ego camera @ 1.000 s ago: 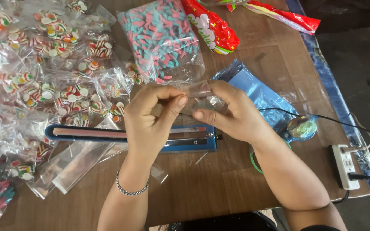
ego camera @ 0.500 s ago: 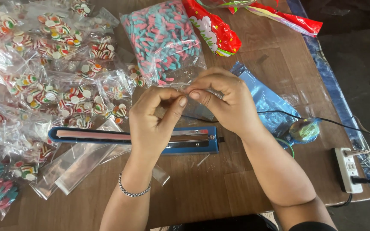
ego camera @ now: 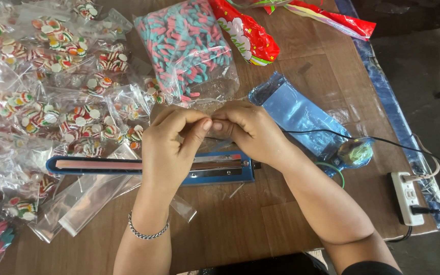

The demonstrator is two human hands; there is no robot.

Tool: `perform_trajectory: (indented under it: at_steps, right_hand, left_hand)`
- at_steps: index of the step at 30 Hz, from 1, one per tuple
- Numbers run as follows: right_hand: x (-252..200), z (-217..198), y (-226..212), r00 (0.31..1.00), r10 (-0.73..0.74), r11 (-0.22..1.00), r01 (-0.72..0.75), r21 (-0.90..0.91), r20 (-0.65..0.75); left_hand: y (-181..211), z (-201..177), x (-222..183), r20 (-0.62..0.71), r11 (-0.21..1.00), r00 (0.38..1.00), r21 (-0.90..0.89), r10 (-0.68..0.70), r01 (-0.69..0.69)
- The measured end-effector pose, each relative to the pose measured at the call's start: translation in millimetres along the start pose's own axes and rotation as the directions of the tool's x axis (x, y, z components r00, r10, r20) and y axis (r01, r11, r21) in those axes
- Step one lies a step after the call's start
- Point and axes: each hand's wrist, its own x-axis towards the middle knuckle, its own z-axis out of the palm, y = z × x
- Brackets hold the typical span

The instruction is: The person is manually placing small candies into plastic bags and then using a heat sealer to close the bags.

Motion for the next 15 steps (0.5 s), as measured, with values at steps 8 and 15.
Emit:
perform_trajectory:
  at_steps: [8, 15]
  right_hand:
    - [-2.8, -7.6, -11.1, 0.995, 0.091, 0.971, -0.095, 0.220, 0.028]
    - [-3.4, -3.8, -9.4, 0.988, 0.134, 0.965, -0.148, 0.218, 0.080]
  left_hand:
    - [-5.3, -1.0, -0.7, -0.107, 0.996, 0.994, -0.071, 0.037, -0.045]
    - [-0.7, 7.6, -3.0, -0.207, 0.992, 0.971, -0.012, 0.121, -0.127]
